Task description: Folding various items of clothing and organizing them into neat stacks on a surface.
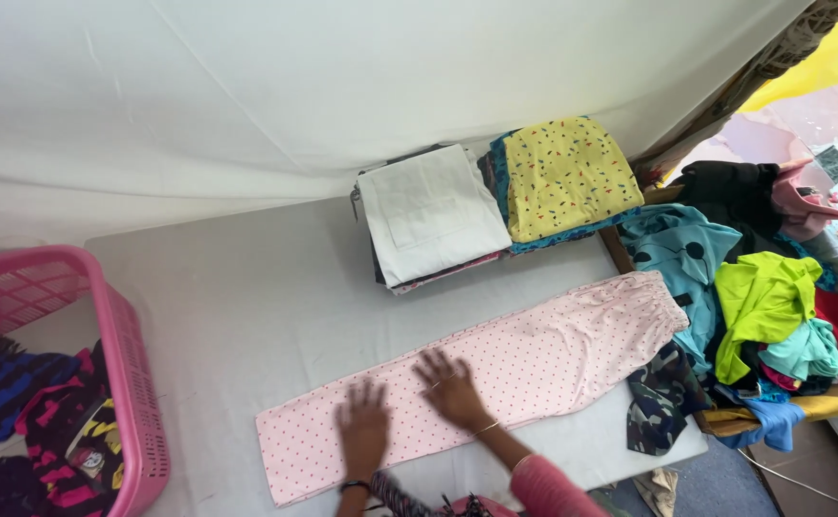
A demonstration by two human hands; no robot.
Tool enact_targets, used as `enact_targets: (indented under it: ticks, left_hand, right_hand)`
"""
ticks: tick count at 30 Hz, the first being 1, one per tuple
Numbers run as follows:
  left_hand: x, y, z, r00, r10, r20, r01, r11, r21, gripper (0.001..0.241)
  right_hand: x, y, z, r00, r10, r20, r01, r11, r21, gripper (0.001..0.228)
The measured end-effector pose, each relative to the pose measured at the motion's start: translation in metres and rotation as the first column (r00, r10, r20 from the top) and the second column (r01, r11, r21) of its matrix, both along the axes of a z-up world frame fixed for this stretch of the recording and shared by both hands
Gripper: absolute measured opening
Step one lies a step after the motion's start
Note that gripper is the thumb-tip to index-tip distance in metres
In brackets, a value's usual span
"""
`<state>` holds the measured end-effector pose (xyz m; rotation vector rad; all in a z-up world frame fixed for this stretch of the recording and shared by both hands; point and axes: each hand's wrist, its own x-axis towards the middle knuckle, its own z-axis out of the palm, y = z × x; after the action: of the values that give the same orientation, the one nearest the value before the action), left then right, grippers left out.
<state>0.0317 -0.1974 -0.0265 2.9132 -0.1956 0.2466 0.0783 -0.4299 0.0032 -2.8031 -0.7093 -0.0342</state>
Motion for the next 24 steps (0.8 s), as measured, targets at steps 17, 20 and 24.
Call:
enact_targets:
  ticks: [17,20,24]
  left_hand:
    - [-0.053,0.1,-0.054,0.607,0.771,-0.194,-0.795,0.59,-0.142,0.066]
    - [-0.054,0.103,-0.047,0.698,0.673,-0.243,-0.714,0.627,-0.313,0.07]
    - [-0.05,0.162,-0.04,0.744,0.6,-0.294,-0.621,0.458,-0.636,0.069]
  right_hand:
    - [-0.02,-0.213,-0.039,0.597,-0.782,0.178,0.796,0.605,-0.012,0.058]
    - [-0.018,-0.2,-0.04,0.57,-0.804,0.169,0.818,0.575,-0.023,0.058]
    - [-0.02,-0.159,-0.038,0.619,-0.775,0.127,0.784,0.619,-0.043,0.063]
